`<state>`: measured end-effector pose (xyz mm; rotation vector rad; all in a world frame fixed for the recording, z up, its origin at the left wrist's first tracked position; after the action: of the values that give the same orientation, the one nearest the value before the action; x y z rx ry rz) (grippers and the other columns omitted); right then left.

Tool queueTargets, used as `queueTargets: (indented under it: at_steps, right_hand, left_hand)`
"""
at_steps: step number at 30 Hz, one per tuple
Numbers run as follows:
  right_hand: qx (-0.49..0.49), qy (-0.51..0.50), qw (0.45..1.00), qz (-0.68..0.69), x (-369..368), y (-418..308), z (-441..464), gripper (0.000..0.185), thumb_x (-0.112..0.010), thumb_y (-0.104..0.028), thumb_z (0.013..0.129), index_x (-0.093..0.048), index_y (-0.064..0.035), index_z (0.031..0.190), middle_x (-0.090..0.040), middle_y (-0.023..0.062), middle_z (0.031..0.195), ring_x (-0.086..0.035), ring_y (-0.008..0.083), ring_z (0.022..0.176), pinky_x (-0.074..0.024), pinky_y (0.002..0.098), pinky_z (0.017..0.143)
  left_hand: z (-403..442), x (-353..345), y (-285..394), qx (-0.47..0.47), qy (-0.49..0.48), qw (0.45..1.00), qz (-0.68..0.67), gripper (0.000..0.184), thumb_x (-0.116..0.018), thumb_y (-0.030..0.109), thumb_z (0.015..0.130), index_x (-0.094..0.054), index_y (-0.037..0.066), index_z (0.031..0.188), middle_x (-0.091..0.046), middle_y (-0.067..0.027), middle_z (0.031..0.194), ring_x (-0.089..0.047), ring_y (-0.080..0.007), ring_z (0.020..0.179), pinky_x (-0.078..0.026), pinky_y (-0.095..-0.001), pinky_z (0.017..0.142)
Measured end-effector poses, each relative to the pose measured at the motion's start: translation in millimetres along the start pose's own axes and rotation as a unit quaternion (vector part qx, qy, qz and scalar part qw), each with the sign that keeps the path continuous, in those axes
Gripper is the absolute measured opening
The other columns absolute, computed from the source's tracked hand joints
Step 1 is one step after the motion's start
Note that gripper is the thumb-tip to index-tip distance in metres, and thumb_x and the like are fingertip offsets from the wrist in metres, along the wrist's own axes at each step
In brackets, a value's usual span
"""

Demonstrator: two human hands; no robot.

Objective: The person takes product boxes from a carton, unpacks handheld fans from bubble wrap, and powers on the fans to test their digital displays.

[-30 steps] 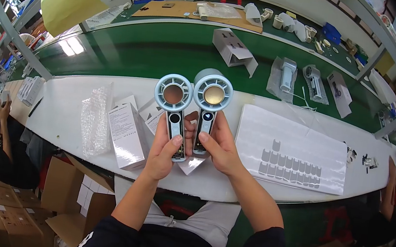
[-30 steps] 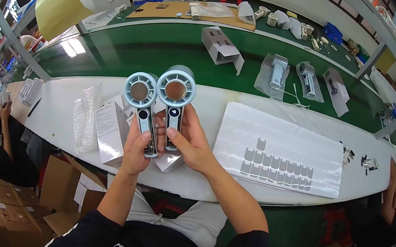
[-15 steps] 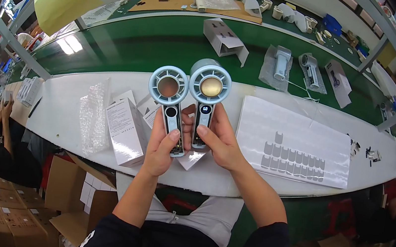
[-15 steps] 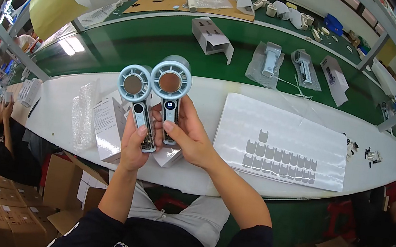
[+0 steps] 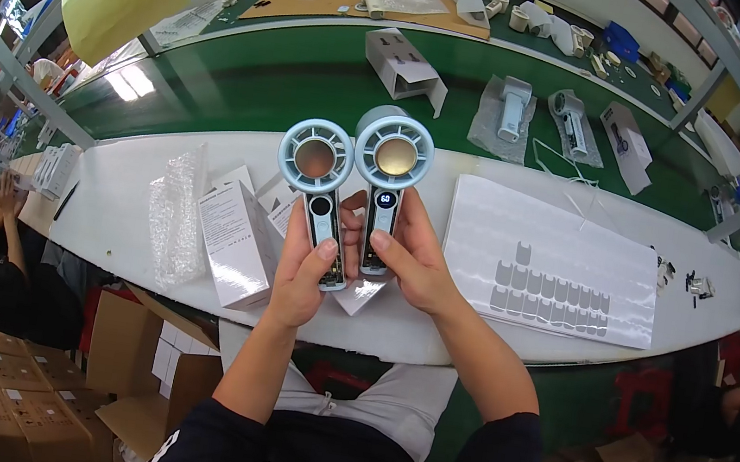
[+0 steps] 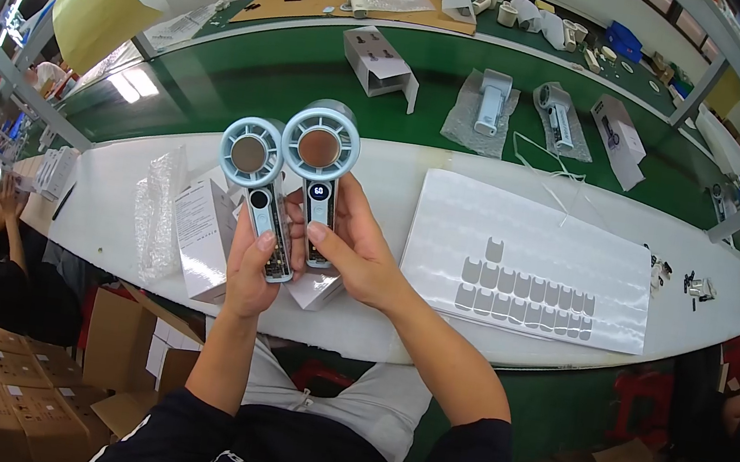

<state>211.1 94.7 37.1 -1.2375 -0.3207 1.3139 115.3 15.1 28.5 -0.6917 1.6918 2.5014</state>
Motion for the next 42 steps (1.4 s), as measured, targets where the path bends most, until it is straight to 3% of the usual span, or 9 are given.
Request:
queueTargets:
  at_steps: [4,7,16,19,22,25,37,39,42]
  right_hand:
    - [-0.002,-0.002,1.0,0.011,-1.3,-0.3,1.8,0.067,-0.054,-0.01,0.099,-0.016,-0.0014,0.154,-0.051,0.0134,0.129,-0.055,0.0193,0.113,-0.0443,0.0354,0.102]
    - [0.003,0.002,1.0,0.006,-1.6,-1.9,0.1,0.067,-0.053,-0.01,0.099,-0.016,-0.0013,0.154,-0.05,0.0135,0.13,-0.055,0.0195,0.114,-0.0442,0.0357,0.102]
    - [-0.011,-0.001,1.0,0.005,-1.4,-7.3,0.0,0.068,-0.051,-0.01,0.1,-0.012,-0.0023,0.155,-0.05,0.0126,0.13,-0.055,0.0189,0.114,-0.0444,0.0345,0.102]
    - [-0.006,-0.002,1.0,-0.006,0.3,-6.2,-0.3,0.068,-0.051,-0.01,0.1,-0.012,-0.0024,0.155,-0.05,0.0124,0.13,-0.055,0.0187,0.114,-0.0444,0.0345,0.102]
    - [-0.001,0.001,1.0,-0.007,0.9,-8.0,-1.1,0.068,-0.05,-0.01,0.1,-0.012,-0.0025,0.155,-0.05,0.0124,0.13,-0.055,0.0186,0.113,-0.0445,0.0346,0.102]
    - [-0.005,0.005,1.0,-0.008,-0.2,-8.8,-0.3,0.068,-0.05,-0.01,0.1,-0.012,-0.003,0.155,-0.05,0.0123,0.129,-0.055,0.0183,0.112,-0.0449,0.0344,0.102]
    - [-0.02,0.023,0.999,0.03,10.8,-2.3,-5.9,0.057,-0.051,-0.01,0.098,-0.024,-0.0038,0.147,-0.051,0.0123,0.128,-0.056,0.0188,0.111,-0.0464,0.0351,0.099]
    - [-0.037,0.018,0.997,0.072,1.5,-6.6,-3.8,0.053,-0.051,-0.009,0.097,-0.028,-0.0041,0.144,-0.051,0.0136,0.128,-0.057,0.0219,0.113,-0.0474,0.0372,0.098]
    - [-0.012,0.053,0.998,0.026,3.0,-4.3,-0.1,0.055,-0.052,-0.01,0.095,-0.028,-0.006,0.144,-0.051,0.0153,0.13,-0.059,0.0245,0.114,-0.0512,0.0383,0.095]
  left_hand:
    - [1.1,1.3,0.3,-0.005,-0.005,1.0,-0.003,0.052,-0.053,0.021,0.097,-0.031,0.0,0.138,-0.055,-0.0127,0.114,-0.058,-0.0155,0.073,-0.05,-0.0286,0.064]
    - [1.3,-3.7,2.7,-0.009,0.034,0.999,0.037,0.05,-0.055,0.032,0.095,-0.037,0.0,0.129,-0.055,-0.0149,0.105,-0.058,-0.0149,0.07,-0.048,-0.0264,0.053]
    - [2.8,-6.0,2.4,-0.007,0.025,0.999,0.04,0.052,-0.055,0.033,0.095,-0.036,0.0,0.13,-0.055,-0.0151,0.106,-0.057,-0.0145,0.07,-0.048,-0.0261,0.053]
    - [2.8,-6.7,2.1,-0.006,0.021,0.999,0.041,0.053,-0.056,0.032,0.095,-0.036,0.0,0.131,-0.054,-0.0143,0.106,-0.057,-0.0143,0.071,-0.048,-0.0259,0.053]
    - [1.4,-7.7,1.7,-0.006,0.017,1.0,0.005,0.051,-0.053,0.02,0.096,-0.03,0.0,0.137,-0.056,-0.014,0.115,-0.058,-0.015,0.073,-0.05,-0.0276,0.062]
    - [2.7,-8.0,3.5,-0.008,0.036,0.999,0.039,0.054,-0.056,0.032,0.094,-0.035,-0.001,0.132,-0.054,-0.0138,0.108,-0.057,-0.0143,0.071,-0.048,-0.0263,0.053]
    - [3.7,-14.6,1.4,-0.015,0.028,0.999,0.043,0.046,-0.055,0.029,0.095,-0.04,0.0,0.128,-0.056,-0.0133,0.104,-0.057,-0.0142,0.07,-0.047,-0.0254,0.055]
    - [3.2,-11.6,3.4,0.01,0.037,0.999,0.031,0.042,-0.054,0.022,0.094,-0.04,0.002,0.129,-0.058,-0.0129,0.106,-0.057,-0.0147,0.071,-0.048,-0.0265,0.06]
    - [6.7,-5.4,10.3,0.016,0.028,0.999,-0.013,0.04,-0.052,0.015,0.094,-0.04,0.003,0.13,-0.058,-0.0106,0.106,-0.058,-0.015,0.072,-0.049,-0.0279,0.063]
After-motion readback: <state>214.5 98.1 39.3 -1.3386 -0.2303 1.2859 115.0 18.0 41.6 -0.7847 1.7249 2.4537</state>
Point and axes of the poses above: each hand's wrist, its own z-axis towards the middle knuckle, its own x-axis out of the back of the hand, y = z × x, the point moved 7 cm from there along z, towards the middle knuckle
